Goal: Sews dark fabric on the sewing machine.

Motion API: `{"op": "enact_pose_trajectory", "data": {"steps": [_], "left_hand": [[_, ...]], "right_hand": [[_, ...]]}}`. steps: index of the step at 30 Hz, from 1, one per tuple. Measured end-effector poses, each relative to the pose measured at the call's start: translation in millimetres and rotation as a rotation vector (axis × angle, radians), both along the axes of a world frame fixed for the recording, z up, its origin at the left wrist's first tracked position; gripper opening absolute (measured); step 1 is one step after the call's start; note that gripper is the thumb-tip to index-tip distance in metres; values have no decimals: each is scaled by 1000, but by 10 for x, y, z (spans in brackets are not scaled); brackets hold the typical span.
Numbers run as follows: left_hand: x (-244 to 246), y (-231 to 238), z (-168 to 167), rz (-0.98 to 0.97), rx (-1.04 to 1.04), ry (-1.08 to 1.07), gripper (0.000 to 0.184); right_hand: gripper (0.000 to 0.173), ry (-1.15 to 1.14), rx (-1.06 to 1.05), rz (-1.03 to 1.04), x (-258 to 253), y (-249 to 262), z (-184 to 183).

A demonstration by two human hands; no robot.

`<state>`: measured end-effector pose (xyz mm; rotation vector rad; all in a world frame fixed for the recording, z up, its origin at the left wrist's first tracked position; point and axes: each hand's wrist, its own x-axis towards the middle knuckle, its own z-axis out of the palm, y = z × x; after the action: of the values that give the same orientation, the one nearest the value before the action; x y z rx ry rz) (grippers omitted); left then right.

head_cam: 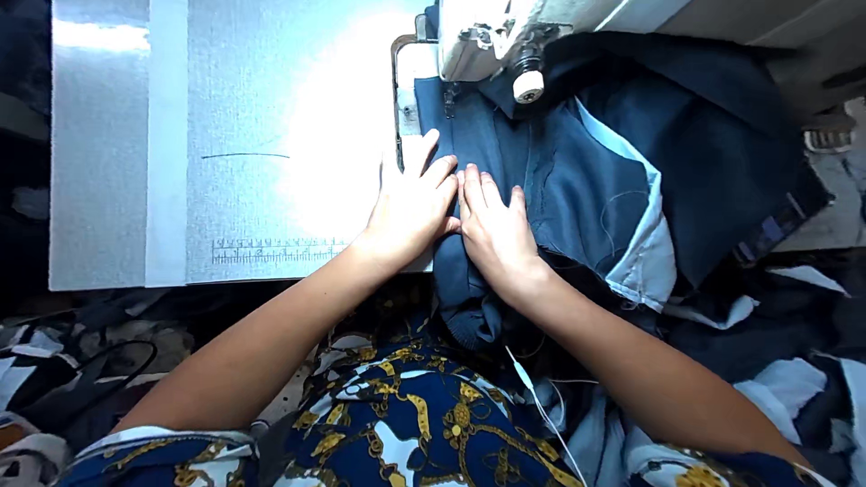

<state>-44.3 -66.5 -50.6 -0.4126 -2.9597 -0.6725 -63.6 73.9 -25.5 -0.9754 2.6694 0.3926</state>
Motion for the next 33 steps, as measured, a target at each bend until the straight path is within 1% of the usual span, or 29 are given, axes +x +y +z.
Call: {"op": "enact_pose_trajectory", "data": {"steps": [3, 10, 14, 16, 19, 21, 22, 24, 26, 27, 28, 30, 31, 32, 33], "left_hand": [[-50, -9, -16, -6, 2, 21, 45], [-169, -95, -61, -27, -5, 74, 47], [-256, -155, -80, -55, 17, 96, 44], [-302, -175, -68, -68, -9, 103, 44], [-350, -189, -37, -65, -43, 84, 42], [-341, -175, -19, -13, -41, 71, 43], [-301, -148, 1, 51, -40, 51, 47], [-182, -64, 40, 231, -31, -13, 64], [-106, 1, -15, 374, -5, -77, 67], [-95, 29, -43, 403, 19, -97, 64], [-100, 54, -44, 410, 65, -105, 56], [-133, 106, 3, 426, 249, -120, 35], [-148, 115, 7, 454, 384, -134, 27], [-161, 117, 10, 485, 562, -177, 23], [-149, 110, 13, 510, 764, -269, 25]], "right_hand": [[46, 27, -36, -6, -42, -4, -22], [47, 8, 9, 16, -182, -77, 19], [47, 34, 8, 35, -254, -107, 0], [47, 42, 14, 43, -290, -115, -10], [47, 54, -32, 53, -344, -118, -27], [48, 62, -70, 53, -373, -122, -42], [50, 51, -76, 48, -382, -131, -40], [54, 36, -73, 41, -397, -136, -37], [53, 50, -135, 46, -434, -119, -65], [53, 38, -183, 42, -463, -106, -71], [53, -18, -238, 22, -502, -85, -46], [50, -165, -365, -11, -569, 27, 72], [46, -175, -403, -39, -541, 103, 175], [41, -107, -456, -83, -474, 188, 292], [38, 19, -518, -148, -382, 277, 389]]}}
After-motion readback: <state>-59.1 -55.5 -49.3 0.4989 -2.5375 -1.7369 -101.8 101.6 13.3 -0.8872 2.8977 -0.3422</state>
